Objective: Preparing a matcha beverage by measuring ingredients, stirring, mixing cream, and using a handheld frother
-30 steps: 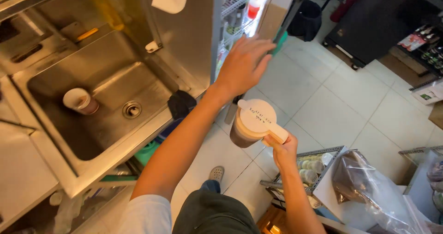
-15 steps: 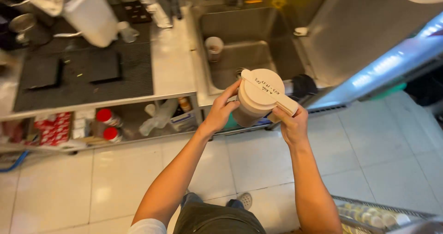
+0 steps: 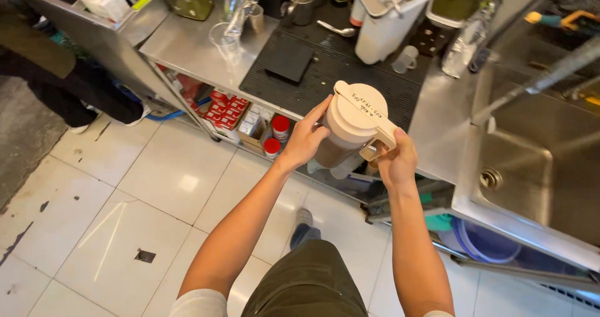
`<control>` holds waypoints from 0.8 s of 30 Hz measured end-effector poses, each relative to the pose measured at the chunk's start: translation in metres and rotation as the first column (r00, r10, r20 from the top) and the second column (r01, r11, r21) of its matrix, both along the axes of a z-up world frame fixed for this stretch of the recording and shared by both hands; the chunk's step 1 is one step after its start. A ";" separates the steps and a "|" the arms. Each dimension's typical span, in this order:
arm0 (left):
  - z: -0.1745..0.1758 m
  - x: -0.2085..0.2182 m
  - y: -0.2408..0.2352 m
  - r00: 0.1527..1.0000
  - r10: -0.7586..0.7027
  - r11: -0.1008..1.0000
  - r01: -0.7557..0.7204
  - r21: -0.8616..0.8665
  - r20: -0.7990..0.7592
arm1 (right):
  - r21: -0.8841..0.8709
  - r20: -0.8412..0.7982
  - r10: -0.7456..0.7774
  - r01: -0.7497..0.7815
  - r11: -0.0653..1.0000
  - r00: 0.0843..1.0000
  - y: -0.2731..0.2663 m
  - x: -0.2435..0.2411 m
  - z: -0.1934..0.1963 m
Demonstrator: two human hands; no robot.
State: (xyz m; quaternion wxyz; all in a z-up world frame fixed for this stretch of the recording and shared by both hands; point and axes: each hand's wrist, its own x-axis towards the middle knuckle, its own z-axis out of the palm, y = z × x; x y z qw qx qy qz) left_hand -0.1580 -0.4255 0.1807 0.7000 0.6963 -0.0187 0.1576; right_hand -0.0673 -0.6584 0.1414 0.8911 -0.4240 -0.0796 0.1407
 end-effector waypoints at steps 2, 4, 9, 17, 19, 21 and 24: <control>-0.005 0.011 0.046 0.999 0.037 0.999 -0.037 0.011 0.005 | -0.041 0.034 0.039 -0.037 0.998 0.999 0.051 0.015 -0.002; -0.014 0.029 0.087 0.997 0.076 0.994 -0.076 0.080 0.000 | -0.019 0.033 0.034 -0.033 0.999 0.999 0.093 0.029 -0.006; -0.063 0.110 0.186 0.995 0.015 0.996 -0.024 -0.084 -0.097 | -0.001 -0.022 -0.067 0.067 0.998 0.998 0.159 0.060 -0.024; -0.194 0.295 0.312 0.710 0.470 0.853 -0.517 0.066 -0.524 | -0.005 -0.007 -0.201 0.201 0.980 0.980 0.196 0.076 -0.033; -0.212 0.328 0.332 0.633 0.456 0.772 -0.631 -0.076 -0.626 | -0.072 -0.029 -0.302 0.300 0.951 0.953 0.203 0.071 -0.029; -0.224 0.350 0.335 0.640 0.362 0.738 -0.641 -0.211 -0.678 | -0.144 -0.060 -0.398 0.387 0.911 0.915 0.211 0.057 -0.031; -0.231 0.379 0.340 0.639 0.270 0.574 -0.708 -0.412 -0.721 | -0.043 0.011 -0.430 0.430 0.902 0.903 0.229 0.045 -0.033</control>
